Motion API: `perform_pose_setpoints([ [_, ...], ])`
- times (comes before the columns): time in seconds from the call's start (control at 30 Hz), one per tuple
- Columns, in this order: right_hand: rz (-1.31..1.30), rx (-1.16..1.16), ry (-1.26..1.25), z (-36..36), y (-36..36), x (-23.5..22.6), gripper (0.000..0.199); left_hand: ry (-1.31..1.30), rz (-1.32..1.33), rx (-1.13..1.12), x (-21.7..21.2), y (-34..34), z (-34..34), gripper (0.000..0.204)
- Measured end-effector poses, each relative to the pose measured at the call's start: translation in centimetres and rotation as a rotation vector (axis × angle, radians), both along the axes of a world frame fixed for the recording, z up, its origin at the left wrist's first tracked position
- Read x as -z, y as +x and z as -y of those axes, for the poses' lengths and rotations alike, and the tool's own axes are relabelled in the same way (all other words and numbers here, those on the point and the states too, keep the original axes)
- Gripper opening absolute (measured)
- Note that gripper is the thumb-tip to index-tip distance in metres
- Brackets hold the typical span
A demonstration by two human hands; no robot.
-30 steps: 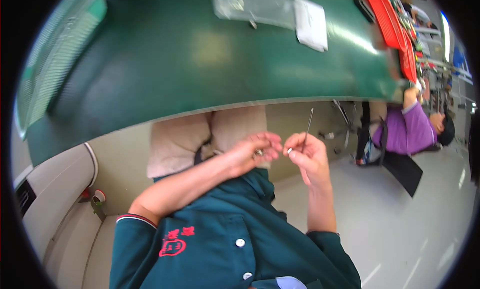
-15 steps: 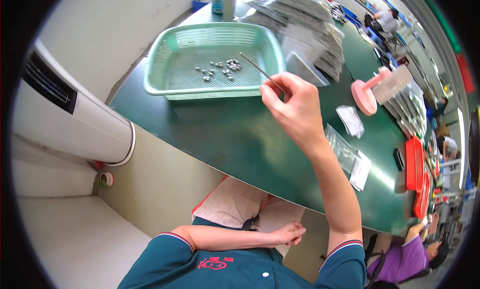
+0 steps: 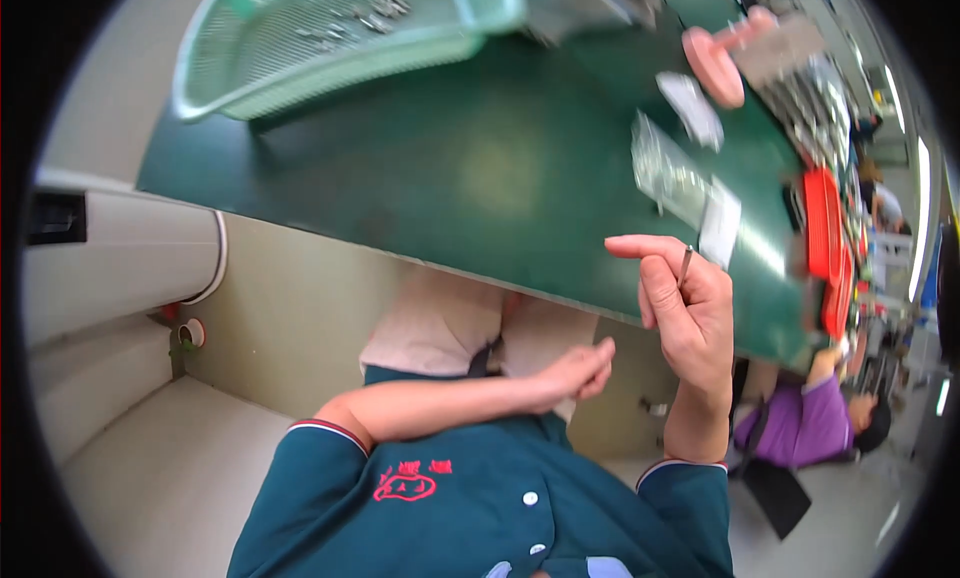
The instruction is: The person is assembling small metal rings onto a thin metal rod at a workbench.
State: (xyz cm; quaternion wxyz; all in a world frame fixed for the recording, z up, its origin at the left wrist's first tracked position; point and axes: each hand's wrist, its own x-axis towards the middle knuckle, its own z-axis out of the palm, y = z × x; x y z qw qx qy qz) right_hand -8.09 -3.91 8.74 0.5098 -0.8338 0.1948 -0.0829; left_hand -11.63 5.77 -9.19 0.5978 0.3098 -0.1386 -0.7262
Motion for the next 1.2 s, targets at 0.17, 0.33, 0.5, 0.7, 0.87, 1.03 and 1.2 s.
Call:
perform_pose_setpoints([
  [0.17, -0.194, 0.299, 0.037, 0.2, -8.6, 4.9, 0.007, 0.055, -0.187, 0.108, -0.2, -0.6, 0.4, 0.050],
  [0.33, -0.242, 0.471, 0.073, -1.1, -14.1, 8.7, 0.013, 0.069, -0.309, 0.167, 0.8, -1.9, 0.5, 0.048],
  [0.5, -0.271, 0.537, 0.152, -2.2, -16.6, 10.3, 0.014, 0.096, -0.276, 0.203, 1.0, -2.6, 0.4, 0.048],
  [0.7, -0.255, 0.555, 0.187, -2.4, -16.8, 11.0, 0.013, 0.059, -0.126, 0.175, 1.7, -2.8, 0.6, 0.049],
  [0.87, -0.204, 0.603, 0.240, -3.0, -16.9, 12.2, 0.011, -0.032, 0.074, 0.200, 2.1, -2.6, 0.4, 0.053],
  [1.03, -0.152, 0.592, 0.041, -3.7, -17.4, 12.7, 0.011, -0.120, 0.049, 0.205, 0.9, -2.5, 0.6, 0.052],
  [1.2, -0.173, 0.561, -0.282, -3.4, -18.5, 12.5, 0.014, -0.039, -0.009, 0.228, 1.5, -2.8, 0.6, 0.033],
])
